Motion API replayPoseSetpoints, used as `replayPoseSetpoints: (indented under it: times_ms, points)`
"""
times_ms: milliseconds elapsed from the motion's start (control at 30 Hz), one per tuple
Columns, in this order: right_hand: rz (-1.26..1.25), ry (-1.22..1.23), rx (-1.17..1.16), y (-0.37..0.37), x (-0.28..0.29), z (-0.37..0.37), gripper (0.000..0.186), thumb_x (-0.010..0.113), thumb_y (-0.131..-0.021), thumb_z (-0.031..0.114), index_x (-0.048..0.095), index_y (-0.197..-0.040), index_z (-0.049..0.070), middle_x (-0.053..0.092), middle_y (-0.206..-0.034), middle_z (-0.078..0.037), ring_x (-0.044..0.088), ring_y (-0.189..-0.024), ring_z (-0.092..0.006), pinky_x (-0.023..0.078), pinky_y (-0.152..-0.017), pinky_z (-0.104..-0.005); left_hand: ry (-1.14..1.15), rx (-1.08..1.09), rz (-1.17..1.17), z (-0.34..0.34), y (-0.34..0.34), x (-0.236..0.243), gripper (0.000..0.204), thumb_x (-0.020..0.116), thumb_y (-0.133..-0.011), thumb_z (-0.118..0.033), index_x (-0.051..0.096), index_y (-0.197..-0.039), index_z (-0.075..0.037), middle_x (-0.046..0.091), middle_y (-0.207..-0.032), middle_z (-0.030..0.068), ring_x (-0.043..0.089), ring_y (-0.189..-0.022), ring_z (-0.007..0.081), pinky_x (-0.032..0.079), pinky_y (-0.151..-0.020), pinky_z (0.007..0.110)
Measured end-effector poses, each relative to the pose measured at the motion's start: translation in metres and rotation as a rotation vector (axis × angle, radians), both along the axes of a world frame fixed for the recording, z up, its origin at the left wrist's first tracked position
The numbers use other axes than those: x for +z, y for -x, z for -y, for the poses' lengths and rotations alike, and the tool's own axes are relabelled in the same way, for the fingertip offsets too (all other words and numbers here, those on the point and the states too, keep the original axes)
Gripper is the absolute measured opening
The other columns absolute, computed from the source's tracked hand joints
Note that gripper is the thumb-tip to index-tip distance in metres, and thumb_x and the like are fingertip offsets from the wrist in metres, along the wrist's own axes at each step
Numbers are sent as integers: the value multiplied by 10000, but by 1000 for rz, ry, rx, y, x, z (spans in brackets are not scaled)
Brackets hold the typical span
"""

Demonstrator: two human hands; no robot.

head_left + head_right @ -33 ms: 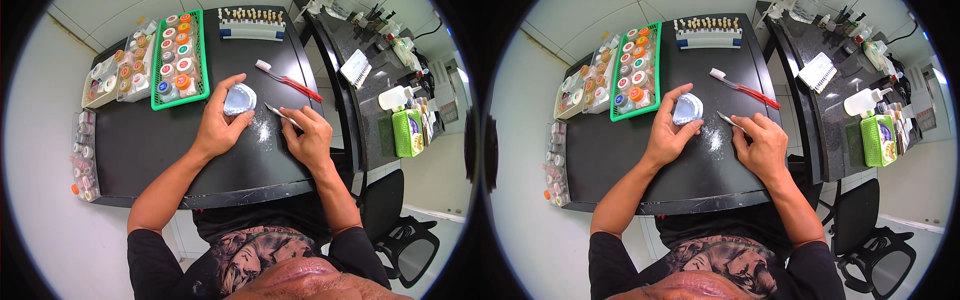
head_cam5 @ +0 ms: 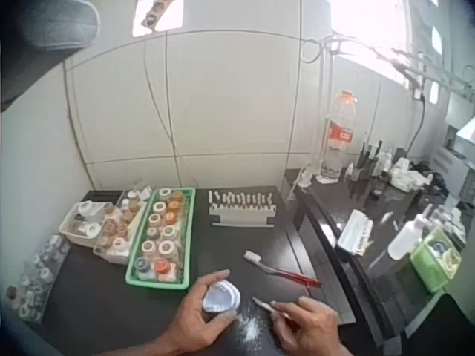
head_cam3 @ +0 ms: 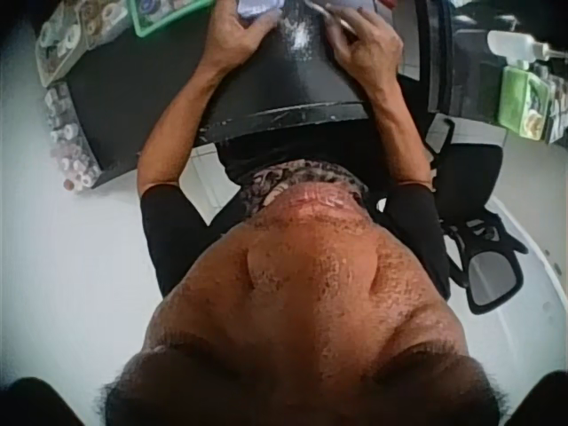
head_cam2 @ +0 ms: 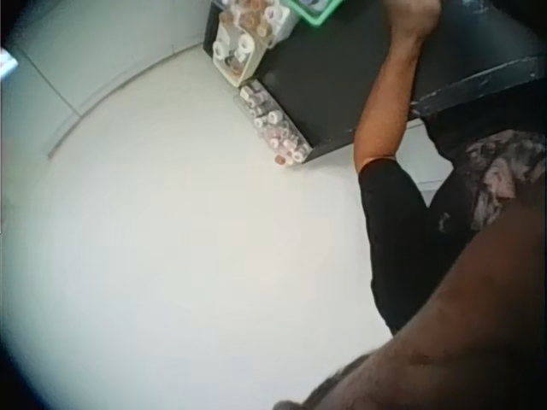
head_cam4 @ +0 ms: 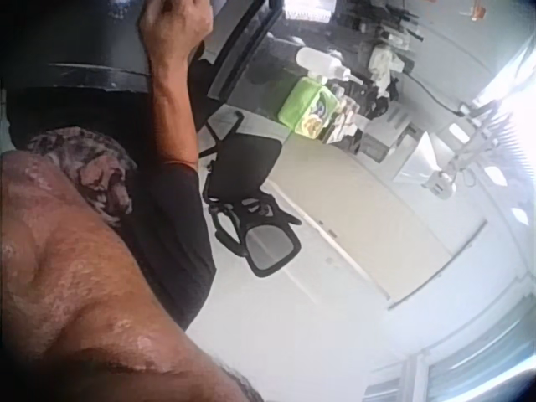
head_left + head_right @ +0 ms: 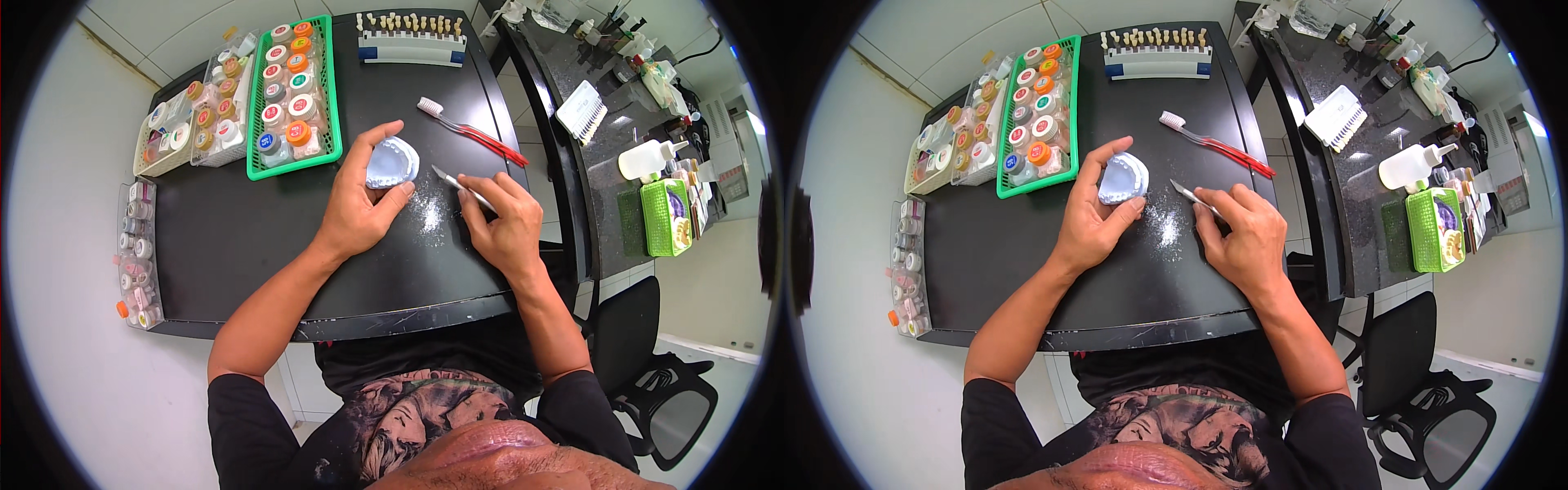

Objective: The person wipes a dental cast with a brush and then applies white powder to the surface using a metal tool.

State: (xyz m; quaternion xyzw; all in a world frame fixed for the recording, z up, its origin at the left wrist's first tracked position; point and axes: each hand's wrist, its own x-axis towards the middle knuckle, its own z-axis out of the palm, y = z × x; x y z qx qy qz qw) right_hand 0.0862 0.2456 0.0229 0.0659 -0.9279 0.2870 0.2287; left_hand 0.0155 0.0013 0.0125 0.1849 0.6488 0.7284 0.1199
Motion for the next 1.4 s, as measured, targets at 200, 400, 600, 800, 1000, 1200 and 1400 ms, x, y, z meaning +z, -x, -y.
replayPoseSetpoints:
  times_ms: [200,400,600,800,1000,1200,1400]
  points:
    - [-87,99,95,1,7,1,154,849,-1003,37,848,-1156,24,733,-880,-91,722,-656,-261,558,-621,-384,149,21,-95,-1,1,-4,823,874,-996,1,485,-1716,-86,646,-1274,22,644,-1089,71,564,-910,245]
    - [3,200,192,-2,0,6,207,846,-1010,26,806,-1211,-10,811,-990,-133,785,-664,-256,605,-639,-336,231,52,-155,-3,-3,3,753,937,-963,-53,591,-1631,-99,637,-1196,-25,588,-941,24,487,-775,216]
    - [-20,107,175,-1,6,8,191,841,-1035,54,848,-1223,29,738,-866,-97,726,-625,-259,557,-593,-377,219,72,-116,-3,-4,6,741,945,-964,-77,610,-1625,-90,641,-1233,-11,606,-981,39,510,-805,223]
    - [2,72,155,-2,4,10,178,846,-1046,91,869,-1221,61,707,-821,-81,709,-617,-268,546,-585,-402,273,86,-162,-4,-5,10,739,939,-987,-98,609,-1648,-70,634,-1338,48,645,-1114,102,566,-913,272]
    - [4,46,160,-1,3,10,168,854,-1043,114,870,-1205,70,715,-822,-82,717,-623,-278,551,-584,-406,293,99,-270,-3,-3,4,736,933,-992,-94,612,-1654,-61,662,-1421,101,680,-1240,190,563,-1092,350]
    - [13,50,161,-1,3,10,166,858,-1040,115,871,-1200,71,714,-816,-82,709,-612,-278,549,-578,-405,284,115,-273,-4,-4,5,658,933,-1002,-101,638,-1588,-56,697,-1418,104,689,-1253,195,562,-1097,360]
    - [9,40,157,-1,3,10,169,861,-1039,116,872,-1202,71,706,-810,-83,702,-606,-280,544,-573,-406,288,118,-253,-5,-3,3,588,937,-1002,-102,649,-1512,-59,708,-1389,94,697,-1226,192,567,-1075,360]
